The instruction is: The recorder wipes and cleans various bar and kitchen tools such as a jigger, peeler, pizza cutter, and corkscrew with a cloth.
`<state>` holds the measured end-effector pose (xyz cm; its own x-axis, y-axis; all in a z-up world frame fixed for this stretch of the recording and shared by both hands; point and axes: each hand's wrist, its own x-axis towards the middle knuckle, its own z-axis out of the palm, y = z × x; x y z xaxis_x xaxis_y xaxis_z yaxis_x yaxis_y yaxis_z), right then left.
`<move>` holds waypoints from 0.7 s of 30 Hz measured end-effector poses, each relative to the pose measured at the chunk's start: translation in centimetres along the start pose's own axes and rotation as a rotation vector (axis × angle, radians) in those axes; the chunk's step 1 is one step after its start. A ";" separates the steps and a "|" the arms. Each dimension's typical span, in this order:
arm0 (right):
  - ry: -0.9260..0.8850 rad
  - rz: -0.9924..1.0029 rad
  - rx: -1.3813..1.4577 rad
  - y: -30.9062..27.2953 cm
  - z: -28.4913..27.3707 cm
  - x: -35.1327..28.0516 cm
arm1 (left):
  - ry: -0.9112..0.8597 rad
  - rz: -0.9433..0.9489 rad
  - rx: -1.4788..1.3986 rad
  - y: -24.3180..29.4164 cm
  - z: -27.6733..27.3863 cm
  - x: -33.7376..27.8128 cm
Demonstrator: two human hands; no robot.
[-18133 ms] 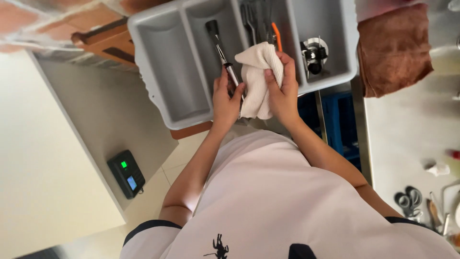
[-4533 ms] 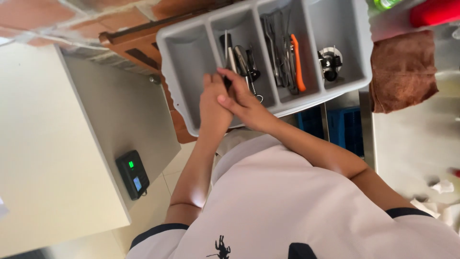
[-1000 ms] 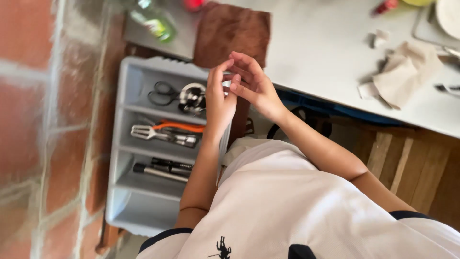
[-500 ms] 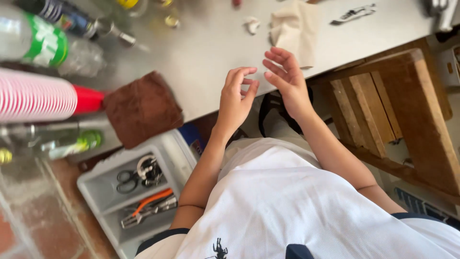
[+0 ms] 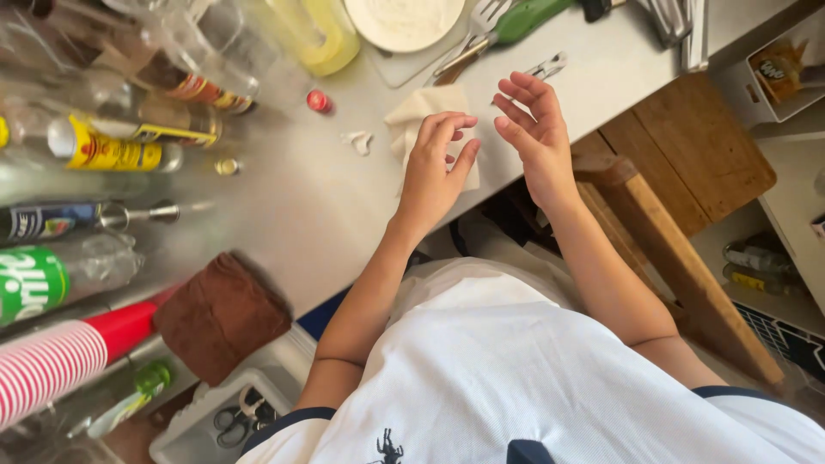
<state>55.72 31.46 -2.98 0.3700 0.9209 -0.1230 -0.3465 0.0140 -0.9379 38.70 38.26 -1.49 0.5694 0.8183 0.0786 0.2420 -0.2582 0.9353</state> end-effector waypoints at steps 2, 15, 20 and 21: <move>0.010 0.004 0.005 -0.5 -0.4 1.1 | -0.009 0.000 0.002 -0.1 0.6 1.9; 0.044 0.111 0.003 1.1 -1.7 4.3 | 0.130 0.129 0.605 -6.5 4.5 11.6; 0.046 0.200 -0.025 2.5 -2.2 4.6 | 0.040 0.035 0.700 -10.3 5.7 11.6; 0.030 0.215 -0.018 2.6 -2.2 4.5 | 0.018 0.011 0.723 -11.0 5.9 11.4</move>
<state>58.38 34.79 -6.72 0.3151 0.8898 -0.3303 -0.4050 -0.1887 -0.8946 47.21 47.42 -12.89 0.5634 0.8204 0.0978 0.6993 -0.5365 0.4723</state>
